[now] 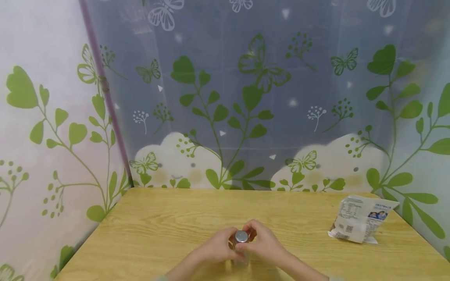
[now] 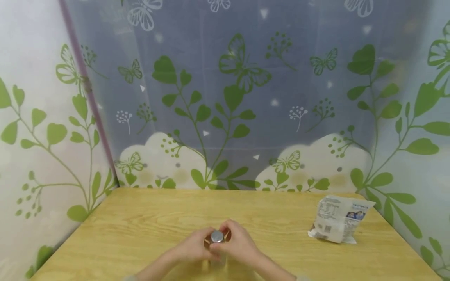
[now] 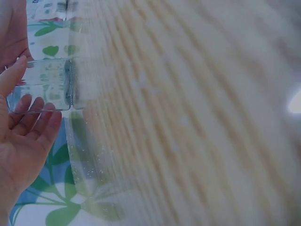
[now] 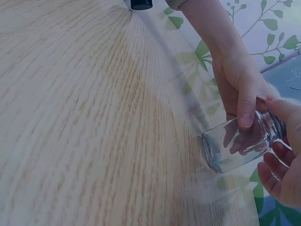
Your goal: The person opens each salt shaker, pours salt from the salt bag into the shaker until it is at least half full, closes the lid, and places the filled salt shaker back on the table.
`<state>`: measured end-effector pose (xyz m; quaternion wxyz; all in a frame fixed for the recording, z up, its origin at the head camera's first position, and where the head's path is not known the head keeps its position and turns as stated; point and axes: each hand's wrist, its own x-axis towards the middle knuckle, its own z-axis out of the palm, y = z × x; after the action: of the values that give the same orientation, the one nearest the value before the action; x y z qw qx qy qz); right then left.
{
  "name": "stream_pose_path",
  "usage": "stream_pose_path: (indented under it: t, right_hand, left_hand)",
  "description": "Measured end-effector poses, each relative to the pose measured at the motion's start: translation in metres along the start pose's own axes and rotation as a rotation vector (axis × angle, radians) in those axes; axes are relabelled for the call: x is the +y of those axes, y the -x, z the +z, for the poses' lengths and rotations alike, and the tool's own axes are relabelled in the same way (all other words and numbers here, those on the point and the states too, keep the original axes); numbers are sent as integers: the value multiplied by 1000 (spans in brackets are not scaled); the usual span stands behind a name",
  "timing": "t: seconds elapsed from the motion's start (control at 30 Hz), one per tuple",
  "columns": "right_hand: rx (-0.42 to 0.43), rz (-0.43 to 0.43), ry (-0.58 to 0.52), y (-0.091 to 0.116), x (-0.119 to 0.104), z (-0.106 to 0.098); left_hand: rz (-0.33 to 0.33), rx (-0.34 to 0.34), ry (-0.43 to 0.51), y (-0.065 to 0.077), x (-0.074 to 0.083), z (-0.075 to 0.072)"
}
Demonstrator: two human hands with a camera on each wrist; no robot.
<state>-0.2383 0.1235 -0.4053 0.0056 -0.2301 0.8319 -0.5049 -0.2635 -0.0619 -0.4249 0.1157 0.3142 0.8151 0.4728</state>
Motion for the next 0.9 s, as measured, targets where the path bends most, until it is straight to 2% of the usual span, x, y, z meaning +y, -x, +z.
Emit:
stream_pose_path:
  t: [0.47, 0.7, 0.8, 0.9]
  right_hand:
    - [41, -6, 24, -1, 2, 0]
    - [9, -38, 29, 0, 2, -2]
    - [-8, -47, 21, -1, 4, -4]
    - [-17, -54, 18, -1, 7, -5]
  left_hand:
    - [-4, 12, -3, -1, 2, -1]
    - [-13, -13, 0, 0, 2, -3]
    - [-14, -14, 26, -1, 1, -3]
    - [-3, -29, 99, -1, -2, -3]
